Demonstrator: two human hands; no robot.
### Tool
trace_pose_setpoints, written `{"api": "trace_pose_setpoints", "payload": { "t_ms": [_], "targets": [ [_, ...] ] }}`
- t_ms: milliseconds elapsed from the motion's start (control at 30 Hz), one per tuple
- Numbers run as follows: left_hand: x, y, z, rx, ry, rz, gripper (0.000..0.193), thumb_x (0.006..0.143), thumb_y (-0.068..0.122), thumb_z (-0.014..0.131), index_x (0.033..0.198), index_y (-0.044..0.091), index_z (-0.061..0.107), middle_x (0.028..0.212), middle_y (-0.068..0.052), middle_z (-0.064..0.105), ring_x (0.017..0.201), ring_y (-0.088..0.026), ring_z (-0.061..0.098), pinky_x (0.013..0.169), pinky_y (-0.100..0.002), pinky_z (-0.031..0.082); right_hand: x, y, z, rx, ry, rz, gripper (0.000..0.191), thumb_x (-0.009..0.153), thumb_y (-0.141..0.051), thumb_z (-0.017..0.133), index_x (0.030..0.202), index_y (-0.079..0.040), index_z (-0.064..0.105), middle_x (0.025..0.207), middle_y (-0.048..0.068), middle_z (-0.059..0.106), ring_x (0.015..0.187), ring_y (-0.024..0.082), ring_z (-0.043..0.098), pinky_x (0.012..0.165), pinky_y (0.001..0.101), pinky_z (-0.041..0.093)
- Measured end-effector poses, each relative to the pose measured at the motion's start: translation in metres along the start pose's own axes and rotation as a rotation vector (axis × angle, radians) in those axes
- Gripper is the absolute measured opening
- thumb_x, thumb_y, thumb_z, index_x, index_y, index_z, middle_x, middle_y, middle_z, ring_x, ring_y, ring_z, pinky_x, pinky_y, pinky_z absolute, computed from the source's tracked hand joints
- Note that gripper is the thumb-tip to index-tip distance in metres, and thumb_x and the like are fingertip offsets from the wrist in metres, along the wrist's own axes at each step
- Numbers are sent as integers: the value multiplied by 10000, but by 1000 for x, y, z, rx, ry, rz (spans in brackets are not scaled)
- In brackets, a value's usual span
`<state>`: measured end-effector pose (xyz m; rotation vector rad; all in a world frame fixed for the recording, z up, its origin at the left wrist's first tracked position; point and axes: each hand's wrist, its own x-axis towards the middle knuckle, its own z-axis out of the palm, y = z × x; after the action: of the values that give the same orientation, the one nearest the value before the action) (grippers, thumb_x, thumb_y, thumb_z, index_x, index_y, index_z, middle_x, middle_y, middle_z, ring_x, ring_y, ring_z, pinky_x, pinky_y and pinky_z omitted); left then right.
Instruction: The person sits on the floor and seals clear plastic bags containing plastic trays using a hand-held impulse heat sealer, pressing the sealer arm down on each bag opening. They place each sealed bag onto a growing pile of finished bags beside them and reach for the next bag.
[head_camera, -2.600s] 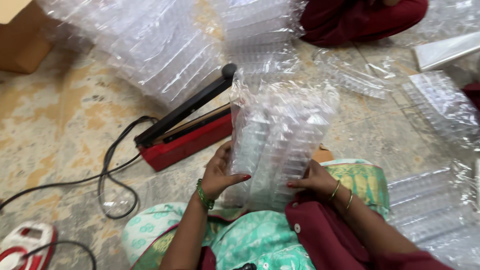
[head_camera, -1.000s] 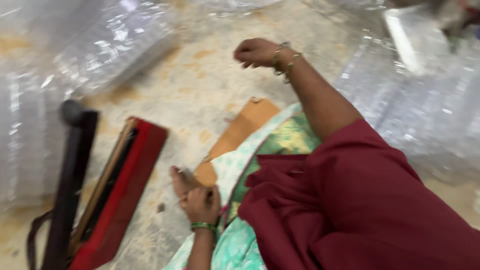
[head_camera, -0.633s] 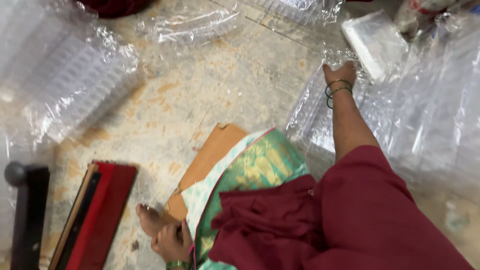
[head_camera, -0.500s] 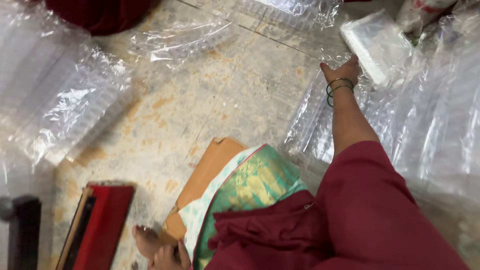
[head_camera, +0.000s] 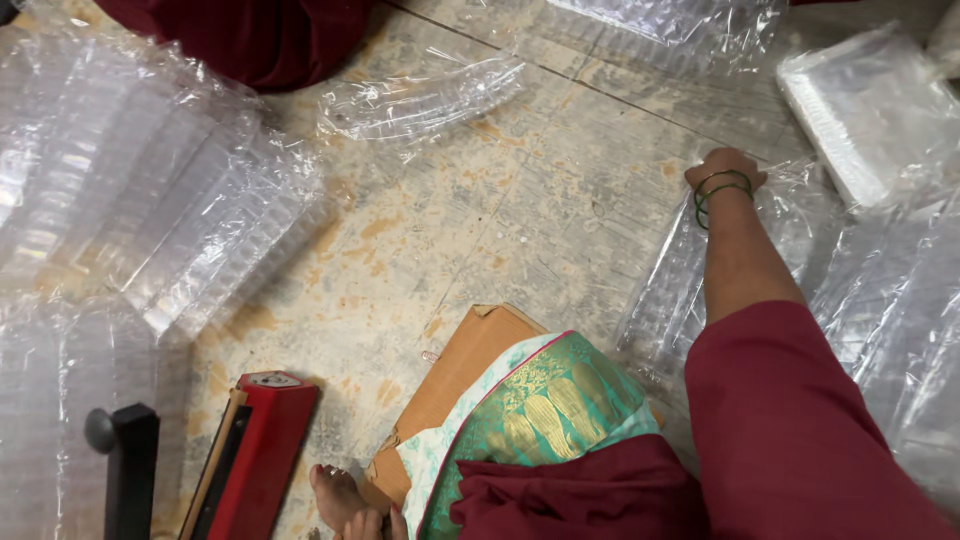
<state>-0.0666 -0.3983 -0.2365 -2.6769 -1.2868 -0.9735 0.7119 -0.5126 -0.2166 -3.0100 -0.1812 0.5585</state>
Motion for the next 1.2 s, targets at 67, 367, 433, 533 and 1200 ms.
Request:
{"api": "trace_pose_setpoints", "payload": {
  "t_ms": [67,367,433,533,1200],
  "targets": [
    [-2,3,-6,39,-76,-44,337,547,228,769,524,161,440,483,-29,443,477,-232,481,590,-450,348,-1,-1,-1,71,122,-47,440,795,-353,707,1197,-175,732,1279,148,679,1205,396,601,1021,573,431],
    [-5,23,9,9,13,-132,142,653,256,765,678,176,650,661,7,609,655,-210,603,826,-477,363,-97,-30,-88,200,513,-504,274,998,-323,642,1074,-60,641,1071,201,688,997,429,649,822,560,505],
    [1,25,11,5,71,-113,148,664,276,777,649,177,668,629,4,621,625,-219,602,786,-466,334,-153,-48,-115,218,651,-656,226,1018,-280,641,1036,-55,617,1023,184,667,957,415,642,794,540,504],
    [8,30,7,-110,-56,-296,147,663,267,816,677,166,711,674,34,691,719,-169,681,824,-436,378,-251,-69,-144,303,892,-868,172,1040,-208,644,1004,-54,577,992,161,620,927,397,625,776,517,493],
    [170,106,-141,-482,196,-3,1026,570,343,937,1394,-21,446,1361,-249,547,1238,-440,517,997,-519,412,-547,-191,-38,925,334,-1614,235,975,-164,712,911,-60,511,739,166,556,643,405,607,543,475,462]
  ]
}}
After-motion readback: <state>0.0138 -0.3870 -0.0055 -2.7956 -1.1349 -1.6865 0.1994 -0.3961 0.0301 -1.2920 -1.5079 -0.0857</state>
